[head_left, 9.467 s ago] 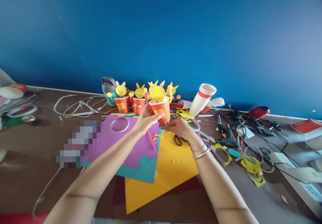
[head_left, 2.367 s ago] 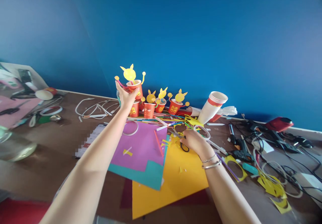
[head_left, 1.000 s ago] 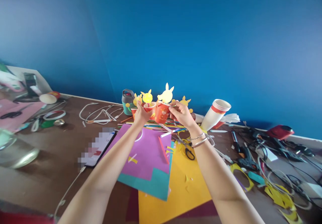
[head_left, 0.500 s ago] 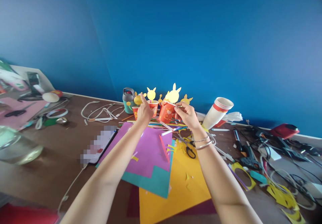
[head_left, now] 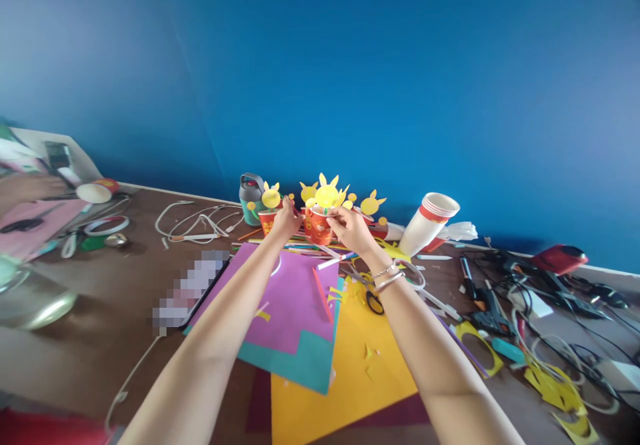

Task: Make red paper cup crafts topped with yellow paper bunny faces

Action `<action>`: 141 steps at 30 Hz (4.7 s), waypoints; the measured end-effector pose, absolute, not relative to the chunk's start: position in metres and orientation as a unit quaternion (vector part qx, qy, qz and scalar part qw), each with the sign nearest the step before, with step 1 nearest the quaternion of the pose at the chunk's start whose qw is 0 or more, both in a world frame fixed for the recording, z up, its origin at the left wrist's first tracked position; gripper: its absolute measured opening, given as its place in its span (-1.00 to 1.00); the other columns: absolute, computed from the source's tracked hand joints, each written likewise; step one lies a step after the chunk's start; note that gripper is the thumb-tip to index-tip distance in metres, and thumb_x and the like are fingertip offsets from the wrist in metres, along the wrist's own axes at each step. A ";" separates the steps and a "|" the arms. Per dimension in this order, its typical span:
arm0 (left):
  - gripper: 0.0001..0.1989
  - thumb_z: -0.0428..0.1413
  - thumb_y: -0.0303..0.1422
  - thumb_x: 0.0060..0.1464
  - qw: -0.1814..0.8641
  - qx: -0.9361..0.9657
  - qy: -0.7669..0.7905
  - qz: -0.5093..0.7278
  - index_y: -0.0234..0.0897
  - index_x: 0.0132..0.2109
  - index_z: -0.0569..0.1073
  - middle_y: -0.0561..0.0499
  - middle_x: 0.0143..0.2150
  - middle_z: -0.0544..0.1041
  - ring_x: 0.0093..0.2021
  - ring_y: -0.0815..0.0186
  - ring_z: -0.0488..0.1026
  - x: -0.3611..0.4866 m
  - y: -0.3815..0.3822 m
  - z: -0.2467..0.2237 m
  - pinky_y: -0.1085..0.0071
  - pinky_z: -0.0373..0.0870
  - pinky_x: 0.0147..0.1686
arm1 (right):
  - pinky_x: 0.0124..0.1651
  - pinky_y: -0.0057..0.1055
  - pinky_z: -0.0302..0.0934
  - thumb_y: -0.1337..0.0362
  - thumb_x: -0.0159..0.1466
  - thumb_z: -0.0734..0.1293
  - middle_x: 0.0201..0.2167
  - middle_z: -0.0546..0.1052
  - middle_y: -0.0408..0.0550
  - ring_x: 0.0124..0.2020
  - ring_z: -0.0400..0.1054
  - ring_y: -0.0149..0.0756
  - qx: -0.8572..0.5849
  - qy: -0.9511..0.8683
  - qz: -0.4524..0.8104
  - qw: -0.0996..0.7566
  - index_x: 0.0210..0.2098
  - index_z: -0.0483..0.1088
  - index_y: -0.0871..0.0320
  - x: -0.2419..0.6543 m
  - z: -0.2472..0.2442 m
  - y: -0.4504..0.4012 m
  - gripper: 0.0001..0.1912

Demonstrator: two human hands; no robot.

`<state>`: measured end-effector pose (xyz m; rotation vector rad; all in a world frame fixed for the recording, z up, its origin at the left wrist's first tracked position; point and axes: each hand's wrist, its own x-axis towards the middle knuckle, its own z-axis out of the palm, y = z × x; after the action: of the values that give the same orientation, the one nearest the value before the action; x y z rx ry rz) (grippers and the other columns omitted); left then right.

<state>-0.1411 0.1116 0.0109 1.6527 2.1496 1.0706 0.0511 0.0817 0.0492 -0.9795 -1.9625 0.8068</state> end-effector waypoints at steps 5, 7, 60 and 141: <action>-0.50 -0.01 -0.50 0.08 0.102 0.563 0.741 0.352 -0.32 0.20 0.24 -0.23 -0.03 0.56 0.08 0.03 0.46 -0.157 0.086 0.022 0.19 0.35 0.03 | -0.18 -0.42 0.27 0.28 0.27 0.22 -0.28 0.59 -0.04 -0.25 0.48 -0.27 -0.431 -0.808 0.210 0.343 -0.22 0.42 0.15 0.008 0.052 0.100 -0.84; -0.50 -0.05 -0.52 0.10 0.080 0.564 0.733 0.373 -0.33 0.21 0.22 -0.23 0.03 0.52 0.11 0.05 0.43 -0.158 0.078 0.021 0.19 0.35 0.05 | -0.13 -0.41 0.26 0.26 0.30 0.20 -0.24 0.60 -0.04 -0.18 0.48 -0.25 -0.467 -0.810 0.187 0.303 -0.20 0.43 0.13 -0.010 0.052 0.105 -0.81; -0.19 0.20 -0.30 -0.02 -0.088 0.617 0.677 0.393 -0.57 0.28 0.05 -0.51 0.15 0.29 0.21 -0.18 0.24 -0.130 0.063 -0.033 -0.04 0.23 0.13 | -0.02 -0.35 0.14 0.38 0.27 0.20 -0.10 0.47 0.16 -0.02 0.32 -0.14 -0.609 -0.789 0.028 0.069 -0.20 0.47 0.24 0.133 -0.011 -0.025 -0.78; -0.72 -0.06 -0.50 0.23 -0.070 0.801 0.399 0.442 -0.24 0.03 0.40 -0.09 -0.07 0.56 -0.04 0.25 0.50 -0.062 0.003 -0.063 0.28 0.47 -0.03 | -0.39 -0.38 -0.01 0.39 0.22 0.22 -0.42 0.56 0.15 -0.47 0.36 -0.28 -0.594 -0.790 -0.117 -0.099 -0.40 0.52 0.30 0.237 0.160 0.098 -0.76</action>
<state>-0.0621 0.0033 -0.0627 2.6340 1.3117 1.4534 0.2369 0.0977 0.1602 -1.9946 -2.6511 -0.3939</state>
